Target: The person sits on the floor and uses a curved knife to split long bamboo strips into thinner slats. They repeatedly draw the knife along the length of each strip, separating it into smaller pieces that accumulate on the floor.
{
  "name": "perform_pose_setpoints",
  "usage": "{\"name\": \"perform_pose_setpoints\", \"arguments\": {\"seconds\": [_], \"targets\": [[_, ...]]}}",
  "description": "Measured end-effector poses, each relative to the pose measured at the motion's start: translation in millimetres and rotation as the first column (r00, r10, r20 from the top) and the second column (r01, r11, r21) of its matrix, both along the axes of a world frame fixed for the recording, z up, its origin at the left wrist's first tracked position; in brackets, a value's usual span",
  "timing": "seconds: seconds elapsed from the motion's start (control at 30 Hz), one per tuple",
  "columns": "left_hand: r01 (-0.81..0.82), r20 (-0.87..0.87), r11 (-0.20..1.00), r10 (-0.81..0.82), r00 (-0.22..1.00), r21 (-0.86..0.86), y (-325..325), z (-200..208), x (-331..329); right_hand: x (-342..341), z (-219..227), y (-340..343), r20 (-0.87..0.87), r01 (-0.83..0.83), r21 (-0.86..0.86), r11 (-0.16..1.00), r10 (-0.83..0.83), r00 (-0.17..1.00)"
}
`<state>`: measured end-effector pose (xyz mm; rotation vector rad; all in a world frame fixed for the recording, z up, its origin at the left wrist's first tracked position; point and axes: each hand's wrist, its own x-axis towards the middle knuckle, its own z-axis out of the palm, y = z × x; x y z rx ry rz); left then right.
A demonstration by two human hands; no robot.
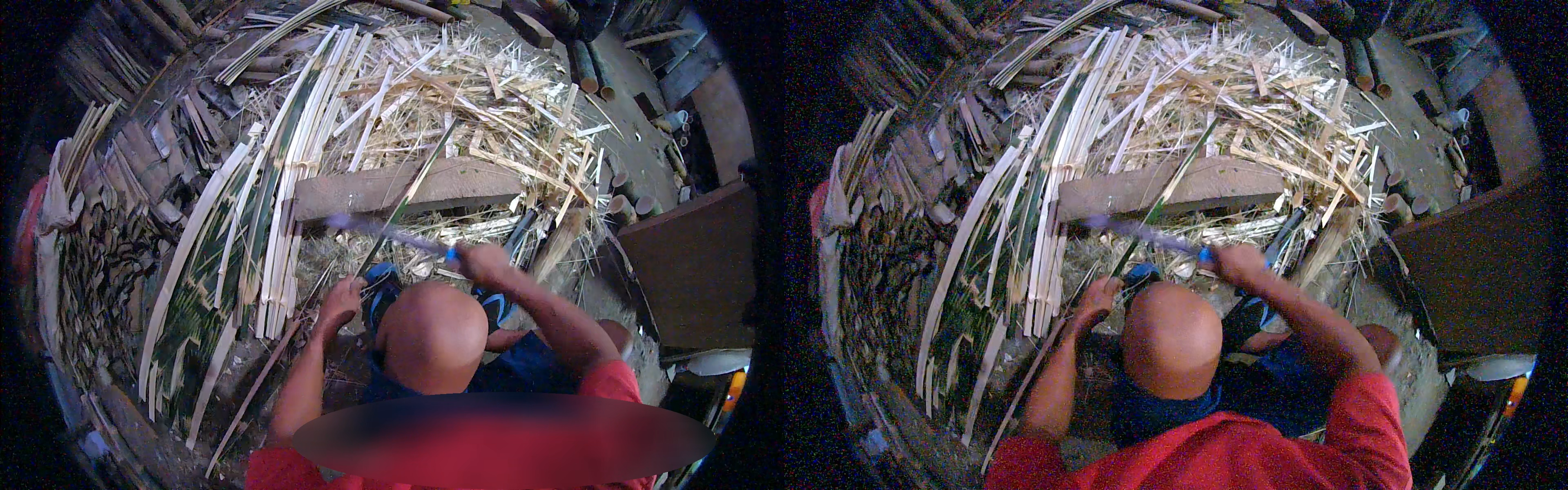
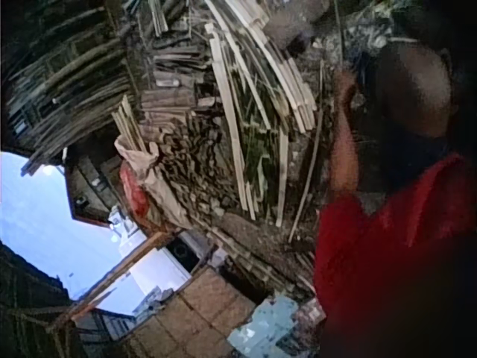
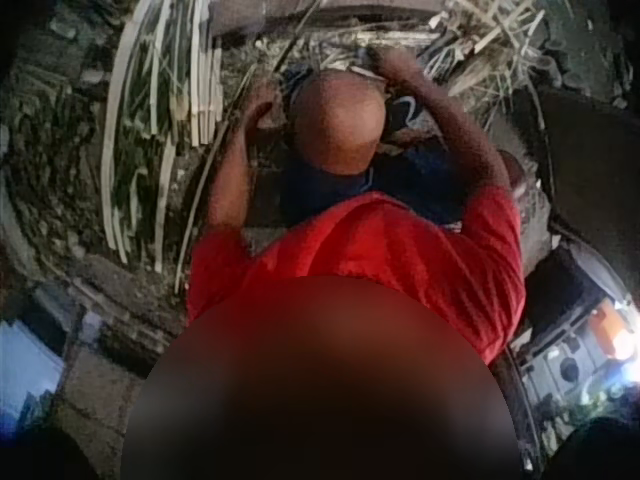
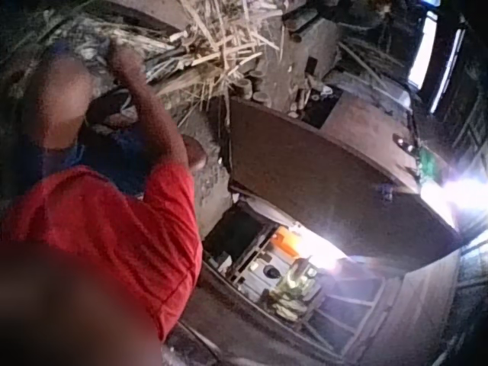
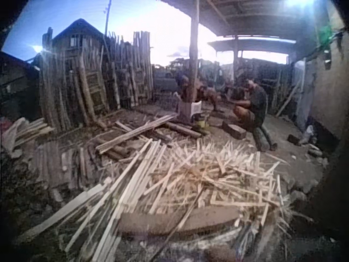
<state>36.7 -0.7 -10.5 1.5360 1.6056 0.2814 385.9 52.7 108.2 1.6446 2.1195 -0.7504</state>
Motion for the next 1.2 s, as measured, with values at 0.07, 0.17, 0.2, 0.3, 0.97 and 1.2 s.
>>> {"name": "perform_pose_setpoints", "arguments": {"seconds": [0.07, 0.17, 0.2, 0.3, 0.97, 1.2], "targets": [[0.076, -0.013, 0.992, -0.077, 0.997, -0.106, -7.3, -0.1, -19.4, 24.1, -3.0, 22.6, -0.055, 0.348, 0.327, 0.878, -0.350, 0.935], [0.103, 0.016, 0.983, -0.102, 0.995, -0.155, -8.5, 0.0, -33.8, 56.2, -17.8, 42.6, -0.049, 0.332, 0.441, 0.834, -0.347, 0.937], [0.096, 0.050, 0.985, -0.090, 0.995, -0.144, -5.4, -1.7, -33.8, 63.3, -23.5, 45.5, -0.083, 0.324, 0.404, 0.856, -0.318, 0.944], [0.073, 0.072, 0.987, -0.063, 0.995, -0.145, 17.6, -17.2, -14.8, 69.7, -35.5, 51.8, -0.137, 0.339, 0.413, 0.845, -0.310, 0.941], [0.067, -0.257, 0.984, -0.023, 0.966, 0.164, -18.0, -1.3, -24.8, 88.4, -29.6, 50.6, -0.064, 0.460, 0.420, 0.782, -0.480, 0.875], [-0.222, 0.252, 0.962, 0.177, 0.951, 0.162, -10.1, -50.8, 28.5, 30.6, -48.3, 6.2, -0.120, 0.369, 0.231, 0.900, -0.350, 0.929]]}}
